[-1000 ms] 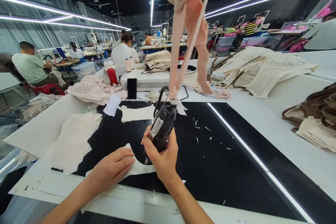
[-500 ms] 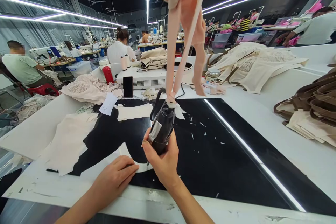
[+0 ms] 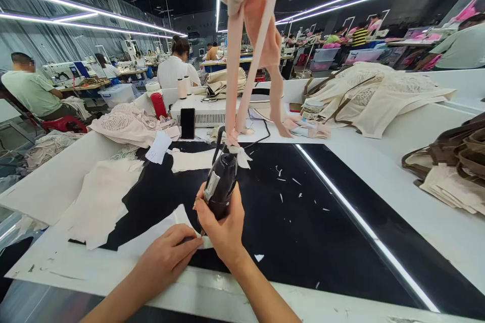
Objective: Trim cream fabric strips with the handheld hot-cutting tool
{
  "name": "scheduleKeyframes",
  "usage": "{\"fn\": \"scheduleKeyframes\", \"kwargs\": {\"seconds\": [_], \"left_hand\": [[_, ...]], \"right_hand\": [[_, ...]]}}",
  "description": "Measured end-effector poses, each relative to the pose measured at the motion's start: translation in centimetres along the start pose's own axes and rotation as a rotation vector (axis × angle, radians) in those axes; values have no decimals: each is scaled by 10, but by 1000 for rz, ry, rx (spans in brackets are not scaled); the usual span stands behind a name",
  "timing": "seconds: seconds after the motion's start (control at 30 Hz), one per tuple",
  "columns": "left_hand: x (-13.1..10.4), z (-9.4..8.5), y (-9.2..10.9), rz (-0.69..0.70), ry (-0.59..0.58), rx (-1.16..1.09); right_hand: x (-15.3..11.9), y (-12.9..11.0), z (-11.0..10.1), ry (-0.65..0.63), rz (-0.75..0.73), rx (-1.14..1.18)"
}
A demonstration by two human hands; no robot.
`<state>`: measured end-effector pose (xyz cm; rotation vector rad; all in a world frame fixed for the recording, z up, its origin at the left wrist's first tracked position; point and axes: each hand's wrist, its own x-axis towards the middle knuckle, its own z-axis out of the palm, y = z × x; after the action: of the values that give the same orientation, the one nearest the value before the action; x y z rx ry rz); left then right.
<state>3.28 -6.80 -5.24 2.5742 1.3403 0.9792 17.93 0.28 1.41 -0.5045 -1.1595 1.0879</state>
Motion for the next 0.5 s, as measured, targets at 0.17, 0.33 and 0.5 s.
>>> {"fn": "scheduleKeyframes", "kwargs": {"seconds": [0.17, 0.33, 0.5], "left_hand": [[-1, 0, 1, -9, -4, 1], [-1, 3, 1, -9, 12, 10], [1, 4, 1, -10, 3, -1]], "right_hand": [[3, 2, 3, -7, -21, 34], [3, 7, 5, -10, -16, 2], [5, 8, 5, 19, 20, -44]]}}
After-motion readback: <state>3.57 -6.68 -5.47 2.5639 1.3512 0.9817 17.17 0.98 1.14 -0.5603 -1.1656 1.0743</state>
